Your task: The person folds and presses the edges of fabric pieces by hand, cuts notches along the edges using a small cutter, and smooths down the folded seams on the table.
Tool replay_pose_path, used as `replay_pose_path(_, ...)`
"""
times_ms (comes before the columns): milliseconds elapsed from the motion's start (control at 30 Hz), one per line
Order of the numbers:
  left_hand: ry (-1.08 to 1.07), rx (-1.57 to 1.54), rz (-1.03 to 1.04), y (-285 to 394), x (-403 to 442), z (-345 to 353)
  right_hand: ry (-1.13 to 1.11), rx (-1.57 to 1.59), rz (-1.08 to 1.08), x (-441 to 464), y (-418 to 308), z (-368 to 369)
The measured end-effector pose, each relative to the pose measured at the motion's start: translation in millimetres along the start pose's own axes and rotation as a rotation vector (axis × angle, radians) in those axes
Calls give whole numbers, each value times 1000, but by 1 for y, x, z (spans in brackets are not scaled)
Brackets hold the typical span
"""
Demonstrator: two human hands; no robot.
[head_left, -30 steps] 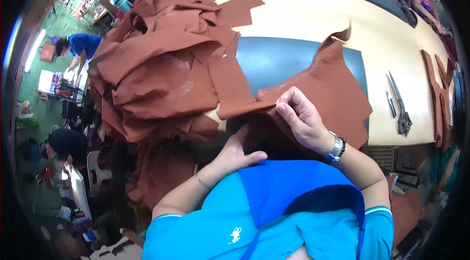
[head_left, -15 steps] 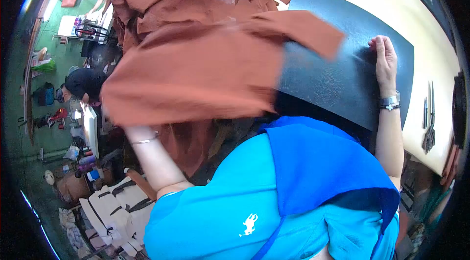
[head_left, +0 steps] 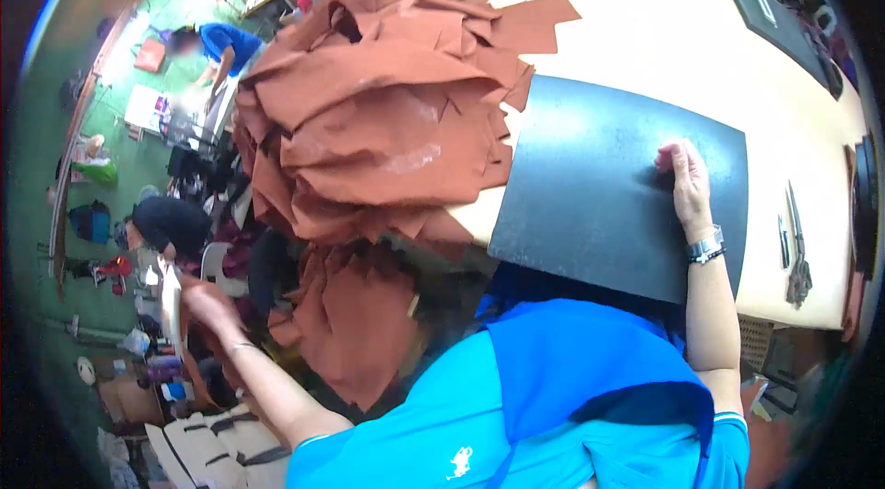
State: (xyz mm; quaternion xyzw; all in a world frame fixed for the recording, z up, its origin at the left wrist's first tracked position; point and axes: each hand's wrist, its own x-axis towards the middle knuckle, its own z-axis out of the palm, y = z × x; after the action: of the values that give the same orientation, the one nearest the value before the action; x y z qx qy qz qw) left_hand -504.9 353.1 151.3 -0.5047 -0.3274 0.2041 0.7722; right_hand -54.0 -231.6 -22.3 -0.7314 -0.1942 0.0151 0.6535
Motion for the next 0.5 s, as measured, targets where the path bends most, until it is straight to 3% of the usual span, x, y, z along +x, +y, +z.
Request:
replay_pose_path(33,-218,-398,207,115,2,58,7,-5,17,-1,-3,1)
replay_pose_path(133,-61,-1580,107,273,-50,-7,-1,-77,-11,-3,-7,4)
replay_pose_path(167,-181,-1560,481,270,-63,-58,-9,-98,2,-4,-11,4)
replay_pose_path(200,-243,-1867,317,342,-105,-83,-19,-116,17,-5,-16,6)
replay_pose_path(233,-183,-2247,-233,348,-125,-132,-28,-136,35,-7,-20,6)
replay_pose_path(267,-1021,-2010,-107,321,-135,-166,-29,-138,25,-7,-20,6)
replay_pose_path(333,-765,-2442,-590,233,-120,-212,-43,-148,11,-6,-19,5)
replay_pose_path(400,-142,-2629,-1019,209,-80,-216,-48,-152,11,-5,-19,5)
replay_pose_path(500,499,-2374,-851,97,9,-230,-72,-179,-16,-2,-17,10)
